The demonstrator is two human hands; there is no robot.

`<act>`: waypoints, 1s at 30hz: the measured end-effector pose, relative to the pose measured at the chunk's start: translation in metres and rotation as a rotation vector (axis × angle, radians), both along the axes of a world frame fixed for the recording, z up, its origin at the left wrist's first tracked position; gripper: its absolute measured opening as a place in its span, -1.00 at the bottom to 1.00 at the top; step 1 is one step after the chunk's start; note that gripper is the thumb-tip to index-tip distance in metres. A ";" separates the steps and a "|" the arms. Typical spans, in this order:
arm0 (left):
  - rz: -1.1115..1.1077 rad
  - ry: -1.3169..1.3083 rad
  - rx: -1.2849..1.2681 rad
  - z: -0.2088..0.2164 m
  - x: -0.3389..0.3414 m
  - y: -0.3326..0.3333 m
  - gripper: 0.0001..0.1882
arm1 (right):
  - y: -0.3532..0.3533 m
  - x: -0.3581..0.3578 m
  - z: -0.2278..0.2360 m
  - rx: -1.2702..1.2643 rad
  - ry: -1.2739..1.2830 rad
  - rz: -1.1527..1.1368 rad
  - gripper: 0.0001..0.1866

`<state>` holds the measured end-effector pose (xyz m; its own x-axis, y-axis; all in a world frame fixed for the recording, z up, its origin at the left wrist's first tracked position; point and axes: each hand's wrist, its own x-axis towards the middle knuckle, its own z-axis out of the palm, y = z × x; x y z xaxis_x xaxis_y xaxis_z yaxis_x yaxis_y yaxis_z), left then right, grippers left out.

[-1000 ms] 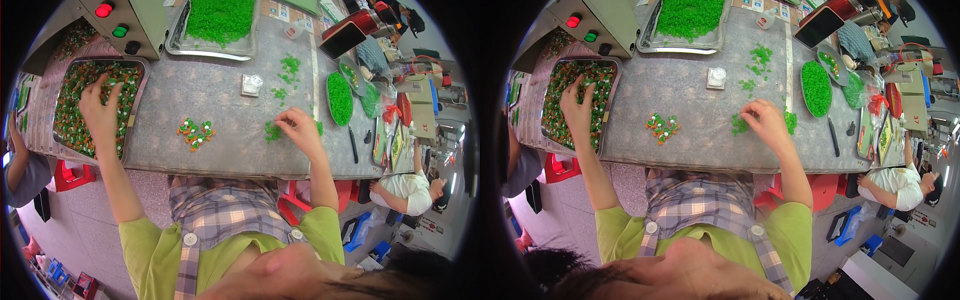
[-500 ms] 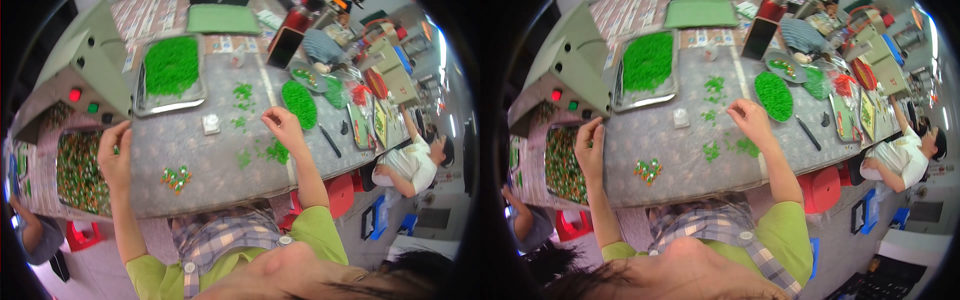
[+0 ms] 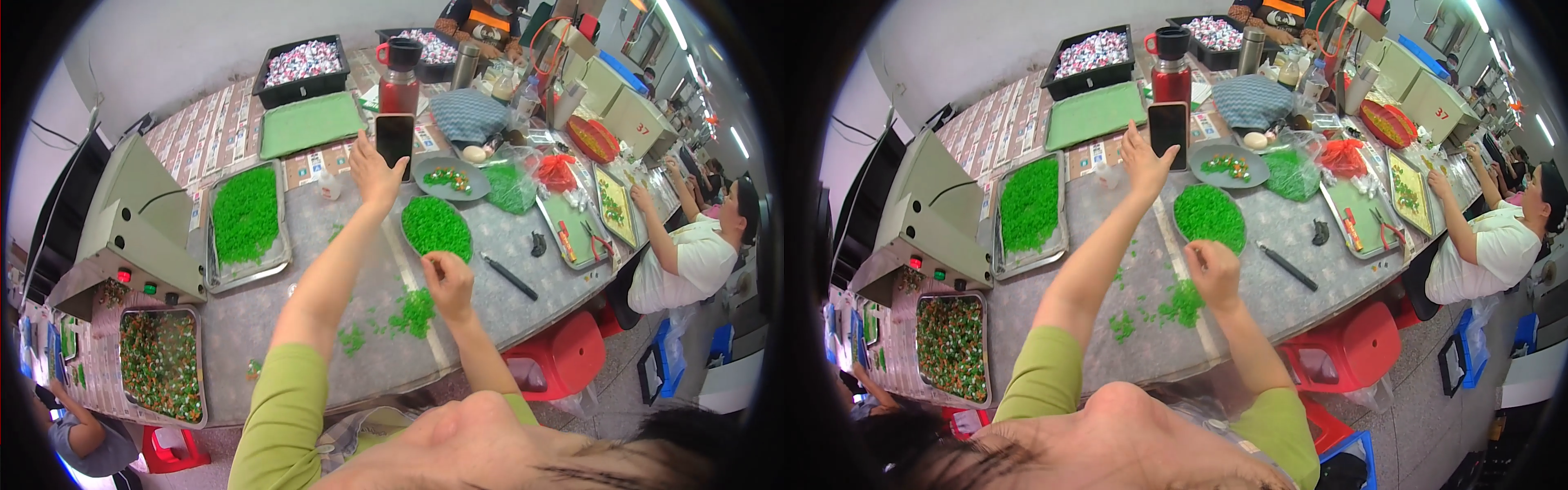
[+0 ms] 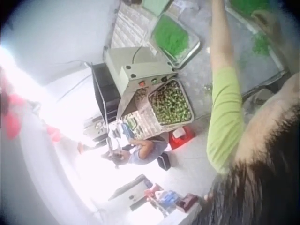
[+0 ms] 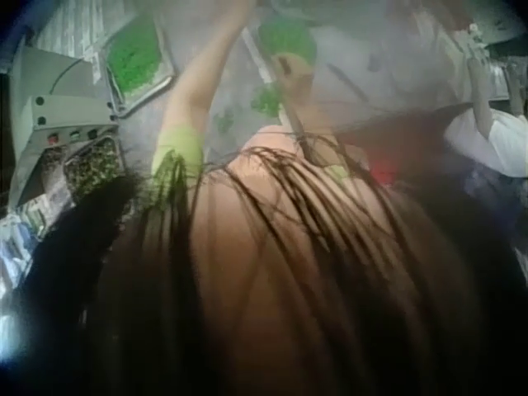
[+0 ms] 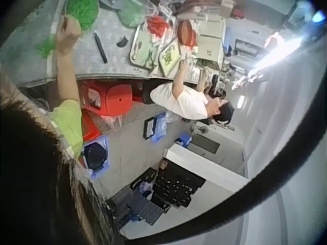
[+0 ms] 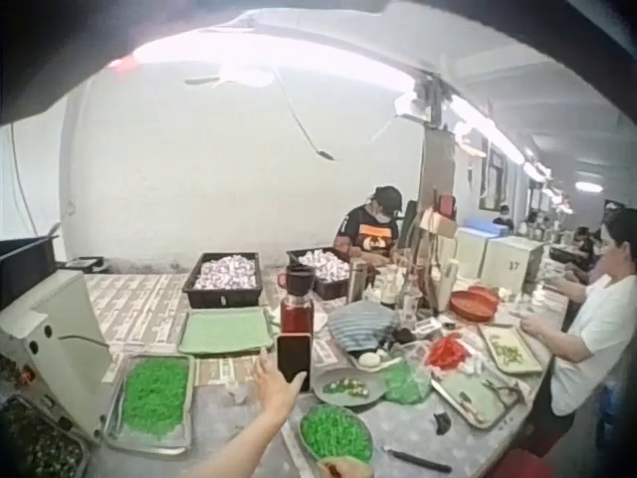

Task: The person assembles small green plastic pieces and white plastic pieces by hand at a factory workbench.

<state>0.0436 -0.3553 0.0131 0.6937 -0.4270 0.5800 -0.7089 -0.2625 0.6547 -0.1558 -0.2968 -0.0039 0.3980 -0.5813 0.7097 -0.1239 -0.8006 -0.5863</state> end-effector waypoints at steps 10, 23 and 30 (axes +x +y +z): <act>0.258 0.230 0.002 -0.011 -0.014 -0.068 0.11 | 0.003 -0.005 0.005 0.015 0.019 0.109 -0.94; 0.308 0.231 -0.045 -0.014 -0.009 -0.078 0.11 | 0.004 -0.002 0.002 0.094 0.022 0.128 -0.94; 0.212 0.219 -0.159 0.010 -0.002 -0.050 0.05 | 0.003 -0.004 0.000 0.096 0.033 0.087 -0.95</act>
<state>0.0415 -0.4056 0.0229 0.8726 -0.1763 0.4555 -0.4879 -0.2716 0.8296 -0.1595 -0.2942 -0.0038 0.4722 -0.6079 0.6384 -0.0767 -0.7498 -0.6572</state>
